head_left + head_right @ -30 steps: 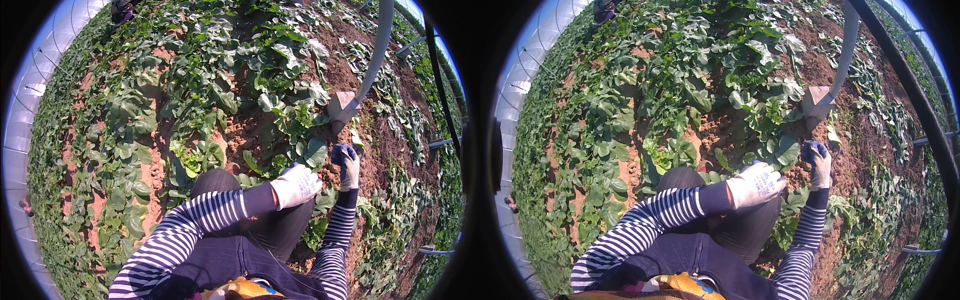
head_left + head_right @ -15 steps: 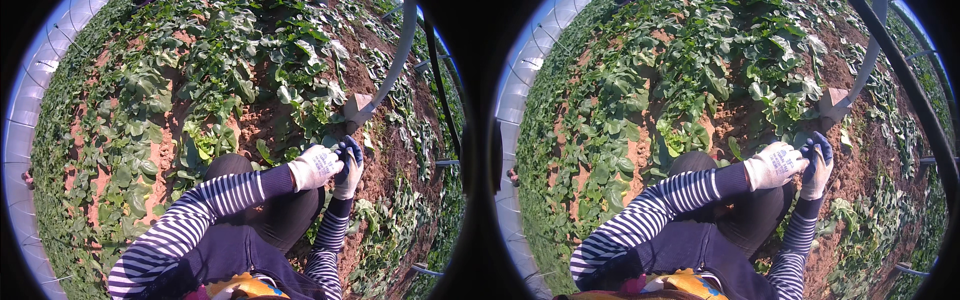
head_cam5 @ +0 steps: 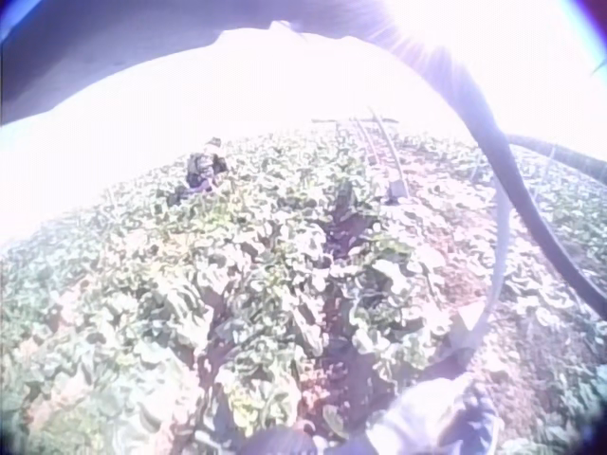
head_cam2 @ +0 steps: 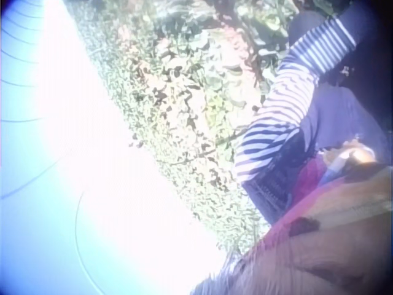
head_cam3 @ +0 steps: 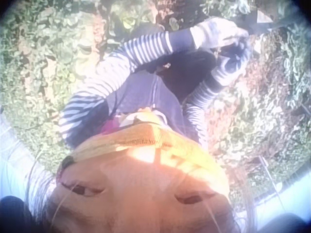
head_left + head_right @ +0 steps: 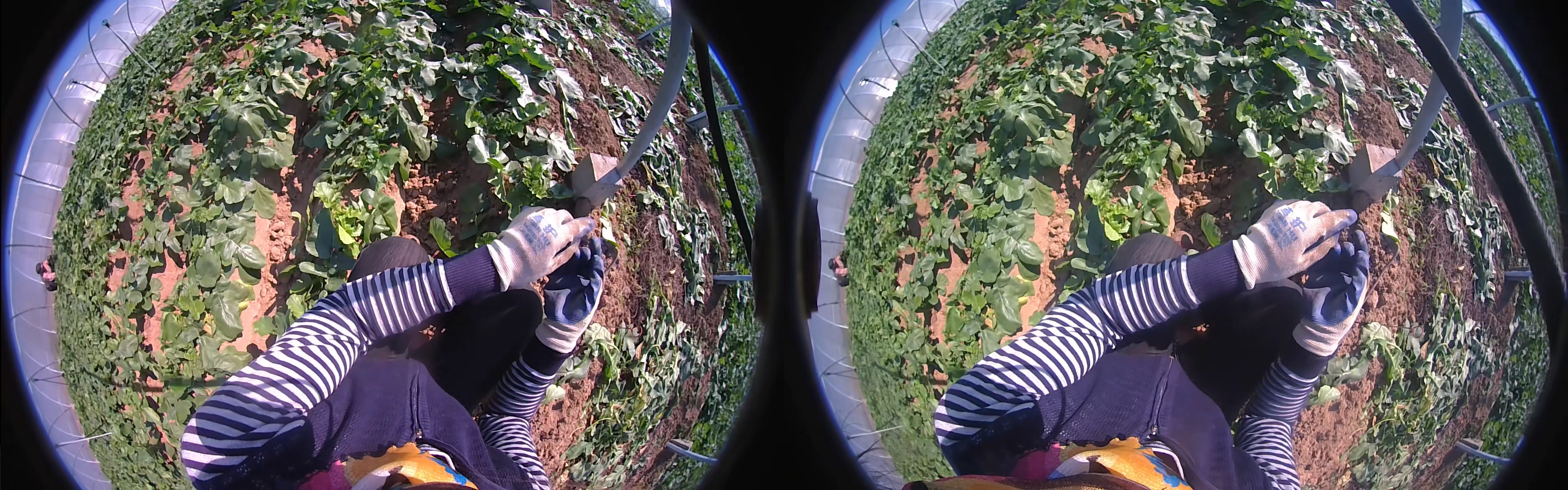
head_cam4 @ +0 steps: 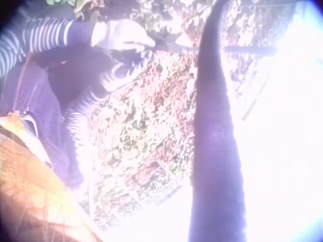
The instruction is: The person kneels in a garden bed and removes weeds by hand from around leafy green plants. The person pulls weeds from the soil and discards them to the side while moving along the row.
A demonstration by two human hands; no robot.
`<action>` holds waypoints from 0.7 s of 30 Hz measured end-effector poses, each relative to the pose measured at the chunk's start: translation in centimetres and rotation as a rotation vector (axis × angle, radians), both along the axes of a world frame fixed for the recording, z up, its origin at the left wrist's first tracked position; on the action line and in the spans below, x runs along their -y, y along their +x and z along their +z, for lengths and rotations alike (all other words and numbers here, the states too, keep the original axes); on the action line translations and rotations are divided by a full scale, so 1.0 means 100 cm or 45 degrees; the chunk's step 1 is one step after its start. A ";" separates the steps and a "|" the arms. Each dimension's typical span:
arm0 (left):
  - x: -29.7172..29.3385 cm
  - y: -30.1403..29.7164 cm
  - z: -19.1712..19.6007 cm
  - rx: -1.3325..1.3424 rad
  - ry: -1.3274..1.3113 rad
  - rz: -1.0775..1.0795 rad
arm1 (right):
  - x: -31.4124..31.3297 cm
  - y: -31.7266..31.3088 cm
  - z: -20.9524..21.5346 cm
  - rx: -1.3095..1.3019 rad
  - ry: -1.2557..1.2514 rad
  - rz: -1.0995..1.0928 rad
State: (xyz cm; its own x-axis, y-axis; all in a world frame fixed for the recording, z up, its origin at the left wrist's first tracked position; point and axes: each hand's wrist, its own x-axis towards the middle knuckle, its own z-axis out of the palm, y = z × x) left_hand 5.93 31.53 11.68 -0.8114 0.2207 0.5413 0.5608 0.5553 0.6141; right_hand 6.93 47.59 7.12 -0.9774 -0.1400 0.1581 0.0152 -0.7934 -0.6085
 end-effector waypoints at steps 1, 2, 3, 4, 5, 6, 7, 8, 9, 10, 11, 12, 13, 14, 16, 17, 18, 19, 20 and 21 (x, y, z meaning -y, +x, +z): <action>0.000 -0.001 0.001 0.013 0.018 0.016 | 0.004 0.006 0.003 -0.060 0.030 0.023; -0.001 -0.003 -0.002 -0.058 0.023 0.057 | 0.008 0.012 0.000 -0.021 -0.183 0.003; -0.001 -0.004 -0.002 -0.075 0.068 0.063 | 0.002 0.011 -0.010 0.061 -0.305 0.181; -0.001 -0.006 -0.003 -0.092 0.110 0.068 | 0.010 0.014 0.000 0.110 -0.419 0.256; -0.001 -0.007 -0.003 -0.109 0.151 0.075 | 0.011 0.016 -0.004 0.140 -0.586 0.313; -0.001 -0.010 -0.005 -0.193 0.185 0.083 | 0.011 0.018 -0.007 0.177 -0.749 0.369; -0.001 -0.009 -0.002 -0.089 0.270 0.036 | 0.017 0.023 -0.001 0.137 -0.635 0.283; -0.001 -0.007 0.001 0.015 0.355 -0.010 | 0.022 0.027 0.004 0.101 -0.518 0.194; 0.000 -0.006 0.002 0.118 0.442 -0.055 | 0.028 0.030 0.009 0.042 -0.393 0.088; -0.001 -0.006 0.005 0.213 0.529 -0.126 | 0.031 0.031 0.018 0.138 -0.578 0.184; -0.002 -0.006 0.007 0.309 0.619 -0.187 | 0.030 0.030 0.009 0.091 -0.641 0.229; -0.001 -0.004 0.010 0.309 0.574 -0.144 | 0.034 0.034 0.008 0.007 -0.444 0.163; -0.001 -0.002 0.015 0.310 0.532 -0.113 | 0.036 0.038 0.009 -0.079 -0.242 0.085; 0.001 0.001 0.027 0.578 0.607 -0.157 | 0.032 0.034 -0.006 -0.031 -0.490 0.259; -0.002 0.004 0.024 0.474 0.593 -0.140 | 0.038 0.048 -0.023 -0.071 1.015 -0.555; -0.004 0.006 0.022 0.424 0.583 -0.125 | 0.039 0.051 -0.027 -0.091 1.018 -0.542; -0.009 0.003 0.010 0.296 0.569 -0.128 | 0.041 0.054 -0.031 -0.112 1.021 -0.528; -0.010 0.006 0.013 0.267 0.532 -0.139 | 0.042 0.056 -0.031 -0.135 1.026 -0.519; -0.013 0.007 0.012 0.180 0.530 -0.122 | 0.046 0.057 -0.031 -0.058 0.971 -0.479; -0.017 0.008 0.010 0.092 0.527 -0.104 | 0.049 0.057 -0.031 0.018 0.915 -0.437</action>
